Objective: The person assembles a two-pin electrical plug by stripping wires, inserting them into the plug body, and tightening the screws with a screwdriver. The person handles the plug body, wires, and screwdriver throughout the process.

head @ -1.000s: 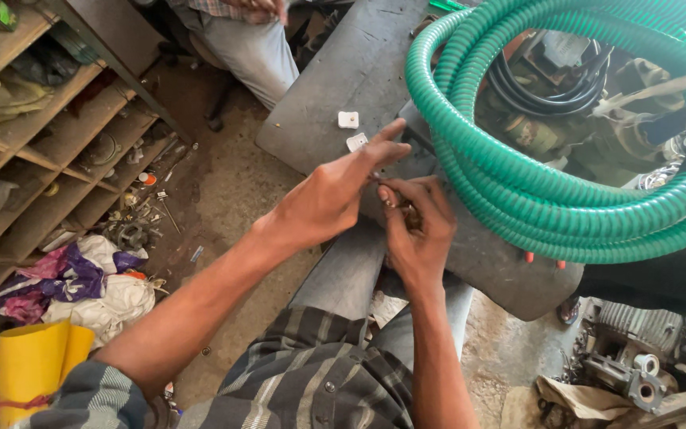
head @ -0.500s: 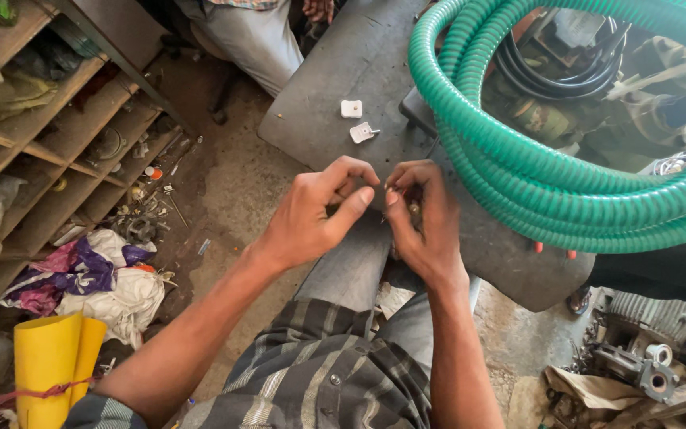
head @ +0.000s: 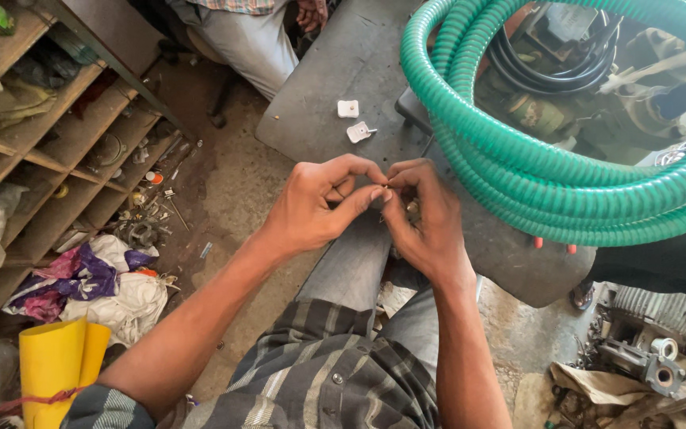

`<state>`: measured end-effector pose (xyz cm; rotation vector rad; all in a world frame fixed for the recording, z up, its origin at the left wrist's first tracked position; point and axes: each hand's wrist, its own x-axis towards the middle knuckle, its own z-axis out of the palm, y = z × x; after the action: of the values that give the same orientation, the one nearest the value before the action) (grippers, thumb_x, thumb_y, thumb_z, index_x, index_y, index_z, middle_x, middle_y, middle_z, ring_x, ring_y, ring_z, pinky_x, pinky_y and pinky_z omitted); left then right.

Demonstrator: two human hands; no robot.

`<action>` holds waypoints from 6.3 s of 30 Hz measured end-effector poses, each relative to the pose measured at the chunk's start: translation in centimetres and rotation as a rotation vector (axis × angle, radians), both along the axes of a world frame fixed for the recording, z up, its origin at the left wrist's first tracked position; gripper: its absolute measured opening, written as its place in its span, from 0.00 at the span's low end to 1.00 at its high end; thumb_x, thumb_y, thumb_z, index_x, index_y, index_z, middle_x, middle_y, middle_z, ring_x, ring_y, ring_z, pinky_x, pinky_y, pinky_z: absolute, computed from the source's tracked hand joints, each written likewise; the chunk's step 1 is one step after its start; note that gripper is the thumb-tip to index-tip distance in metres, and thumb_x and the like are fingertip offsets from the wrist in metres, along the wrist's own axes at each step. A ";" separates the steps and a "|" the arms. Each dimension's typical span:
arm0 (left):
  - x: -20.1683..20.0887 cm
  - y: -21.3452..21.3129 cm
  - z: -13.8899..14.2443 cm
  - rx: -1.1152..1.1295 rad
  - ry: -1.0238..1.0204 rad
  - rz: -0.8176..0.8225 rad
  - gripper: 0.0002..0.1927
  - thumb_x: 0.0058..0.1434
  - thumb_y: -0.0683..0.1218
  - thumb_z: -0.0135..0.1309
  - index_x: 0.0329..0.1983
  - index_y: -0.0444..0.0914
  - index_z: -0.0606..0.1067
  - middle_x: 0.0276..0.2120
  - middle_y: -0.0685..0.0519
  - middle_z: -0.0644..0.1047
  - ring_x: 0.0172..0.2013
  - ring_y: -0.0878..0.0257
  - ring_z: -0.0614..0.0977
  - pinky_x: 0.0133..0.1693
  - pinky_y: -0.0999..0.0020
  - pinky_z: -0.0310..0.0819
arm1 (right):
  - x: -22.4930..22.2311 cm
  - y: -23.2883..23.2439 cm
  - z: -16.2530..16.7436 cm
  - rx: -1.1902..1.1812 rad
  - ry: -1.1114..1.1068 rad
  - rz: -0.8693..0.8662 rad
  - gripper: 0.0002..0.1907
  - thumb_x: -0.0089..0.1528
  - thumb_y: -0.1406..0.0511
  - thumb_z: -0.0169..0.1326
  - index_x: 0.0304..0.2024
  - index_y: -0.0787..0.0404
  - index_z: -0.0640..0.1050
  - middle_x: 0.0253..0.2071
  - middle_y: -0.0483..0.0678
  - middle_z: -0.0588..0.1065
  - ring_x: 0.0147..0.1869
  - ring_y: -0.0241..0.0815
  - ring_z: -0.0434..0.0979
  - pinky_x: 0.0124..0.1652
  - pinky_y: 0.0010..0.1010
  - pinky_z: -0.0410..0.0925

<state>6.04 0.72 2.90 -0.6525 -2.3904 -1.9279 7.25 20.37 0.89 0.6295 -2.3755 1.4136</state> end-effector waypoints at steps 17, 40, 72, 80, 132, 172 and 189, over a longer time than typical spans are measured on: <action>0.1 1.7 -3.2 0.269 -0.111 0.131 0.06 0.66 0.40 0.61 0.45 0.34 0.80 0.20 0.68 0.59 0.22 0.79 0.55 0.24 0.76 0.44 | 0.9 -1.3 0.8 -0.017 0.071 -0.200 0.11 0.65 0.73 0.60 0.48 0.66 0.75 0.41 0.50 0.78 0.38 0.39 0.77 0.39 0.29 0.70; -2.6 -1.0 -1.2 -0.052 0.074 -0.069 0.07 0.63 0.40 0.61 0.43 0.36 0.78 0.18 0.61 0.70 0.17 0.75 0.65 0.20 0.74 0.56 | 0.1 -1.3 2.4 0.027 -0.038 -0.134 0.03 0.64 0.71 0.55 0.41 0.64 0.75 0.35 0.48 0.72 0.39 0.38 0.73 0.39 0.31 0.66; -1.4 0.5 -4.2 0.324 -0.181 -0.117 0.11 0.63 0.34 0.57 0.49 0.26 0.78 0.66 0.40 0.72 0.49 0.60 0.85 0.47 0.70 0.82 | 1.2 -0.5 1.9 -0.035 -0.047 -0.212 0.09 0.65 0.69 0.59 0.48 0.64 0.79 0.41 0.49 0.79 0.43 0.38 0.79 0.44 0.28 0.70; -1.8 1.1 -4.5 0.341 -0.319 -0.059 0.15 0.68 0.39 0.55 0.56 0.30 0.79 0.39 0.43 0.84 0.37 0.64 0.87 0.38 0.70 0.85 | 1.0 -0.2 2.3 0.004 0.011 -0.193 0.06 0.64 0.70 0.59 0.45 0.64 0.79 0.40 0.49 0.78 0.42 0.40 0.77 0.44 0.30 0.69; -2.7 -0.5 0.0 -0.003 0.127 -0.064 0.06 0.66 0.40 0.59 0.43 0.31 0.78 0.33 0.49 0.84 0.35 0.65 0.89 0.36 0.72 0.83 | 0.5 -1.0 0.7 -0.155 -0.031 -0.186 0.07 0.67 0.74 0.58 0.46 0.66 0.73 0.43 0.50 0.81 0.43 0.34 0.81 0.42 0.26 0.74; -4.2 4.6 -1.4 0.129 0.357 -0.207 0.06 0.65 0.36 0.56 0.45 0.31 0.76 0.41 0.46 0.79 0.46 0.54 0.83 0.49 0.62 0.77 | 4.8 0.7 5.3 0.210 0.203 -0.446 0.16 0.70 0.75 0.56 0.61 0.61 0.76 0.49 0.52 0.79 0.45 0.42 0.82 0.45 0.31 0.73; -4.3 2.9 -1.3 0.137 0.381 -0.200 0.10 0.64 0.38 0.62 0.48 0.33 0.79 0.44 0.48 0.82 0.45 0.61 0.85 0.48 0.67 0.79 | 4.0 -0.8 5.8 0.177 0.190 -0.412 0.11 0.67 0.74 0.59 0.52 0.63 0.80 0.46 0.53 0.79 0.48 0.45 0.83 0.48 0.33 0.73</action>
<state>1.76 3.59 1.62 -1.1662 -2.0107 -1.8088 11.28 19.56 6.70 0.2748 -2.3199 0.9358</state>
